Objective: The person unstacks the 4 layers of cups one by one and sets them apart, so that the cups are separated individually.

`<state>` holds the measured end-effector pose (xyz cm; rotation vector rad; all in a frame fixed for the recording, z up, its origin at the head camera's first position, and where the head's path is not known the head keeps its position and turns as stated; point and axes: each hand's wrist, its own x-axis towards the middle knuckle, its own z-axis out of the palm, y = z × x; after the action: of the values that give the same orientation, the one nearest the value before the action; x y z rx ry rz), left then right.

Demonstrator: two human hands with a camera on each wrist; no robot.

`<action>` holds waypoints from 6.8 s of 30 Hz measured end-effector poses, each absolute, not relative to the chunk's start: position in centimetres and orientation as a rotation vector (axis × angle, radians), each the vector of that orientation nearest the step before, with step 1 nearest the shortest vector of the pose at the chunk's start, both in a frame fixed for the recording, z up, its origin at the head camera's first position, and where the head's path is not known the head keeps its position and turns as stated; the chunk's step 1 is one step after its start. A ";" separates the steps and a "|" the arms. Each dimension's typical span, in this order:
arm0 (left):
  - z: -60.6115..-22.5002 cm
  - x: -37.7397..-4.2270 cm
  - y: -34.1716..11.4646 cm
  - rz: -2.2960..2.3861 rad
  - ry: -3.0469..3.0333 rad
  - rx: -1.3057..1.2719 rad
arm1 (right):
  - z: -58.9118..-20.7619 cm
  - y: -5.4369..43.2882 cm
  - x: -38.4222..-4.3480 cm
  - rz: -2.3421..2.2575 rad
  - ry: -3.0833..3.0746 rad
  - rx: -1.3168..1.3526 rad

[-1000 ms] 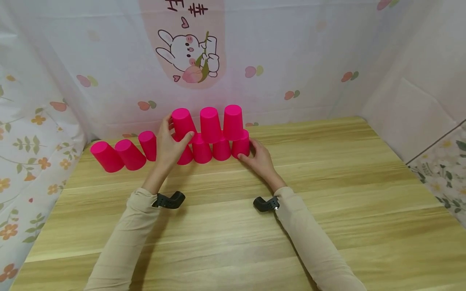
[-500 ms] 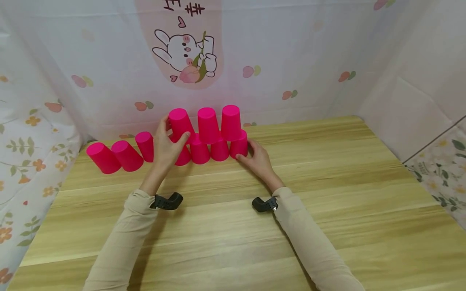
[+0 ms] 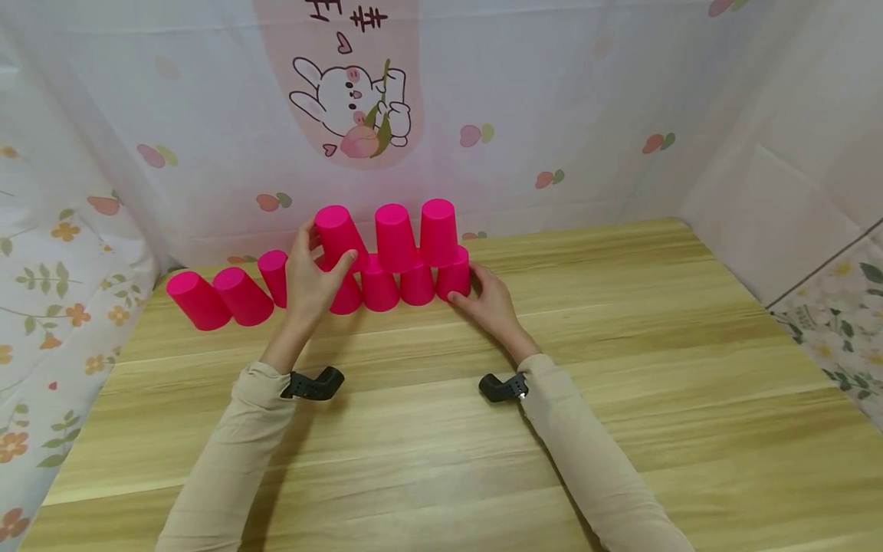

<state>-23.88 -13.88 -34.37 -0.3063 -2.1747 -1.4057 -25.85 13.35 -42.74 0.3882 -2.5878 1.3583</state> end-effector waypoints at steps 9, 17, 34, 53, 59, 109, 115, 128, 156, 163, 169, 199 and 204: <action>-34.6 -23.4 -14.6 -1.430 -2.175 -0.269 | -42.7 13.4 -25.8 1.372 -2.589 0.386; -34.6 -22.9 -15.8 -1.383 -2.146 -0.288 | -42.6 13.2 -25.8 1.370 -2.576 0.391; -33.0 -18.9 -18.1 -1.201 -2.198 -0.325 | -42.7 13.3 -25.8 1.369 -2.581 0.377; -36.5 -13.8 -25.9 -1.140 -2.219 -0.047 | -42.7 13.4 -25.9 1.377 -2.596 0.376; -37.6 -12.9 -27.7 -1.116 -2.305 0.090 | -42.8 13.3 -25.8 1.373 -2.606 0.372; -39.1 -13.7 -30.5 -1.078 -2.535 0.277 | -42.7 13.2 -25.7 1.370 -2.591 0.382; -37.7 -13.5 -29.8 -1.082 -2.317 0.382 | -42.6 13.1 -25.7 1.377 -2.598 0.373; -32.7 -14.1 -25.4 -1.033 -1.992 0.023 | -42.6 13.2 -25.8 1.383 -2.596 0.384; -32.6 -21.4 -12.8 -1.263 -2.251 -0.482 | -42.8 13.2 -25.9 1.390 -2.581 0.382; -31.9 -23.1 -10.5 -1.331 -2.323 -0.470 | -42.6 13.2 -25.8 1.389 -2.588 0.376; -32.0 -24.1 -9.3 -1.400 -2.349 -0.459 | -42.6 13.1 -25.8 1.382 -2.587 0.375; -32.1 -23.8 -10.5 -1.626 -2.246 -0.417 | -42.3 13.1 -25.6 1.392 -2.602 0.357; -30.5 -22.2 -11.4 -1.677 -2.223 -0.401 | -42.2 13.2 -25.8 1.392 -2.588 0.372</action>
<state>-22.16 -11.43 -30.52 -0.4009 -2.2233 -1.6768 -25.81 13.24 -42.24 0.3718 -2.5876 1.3923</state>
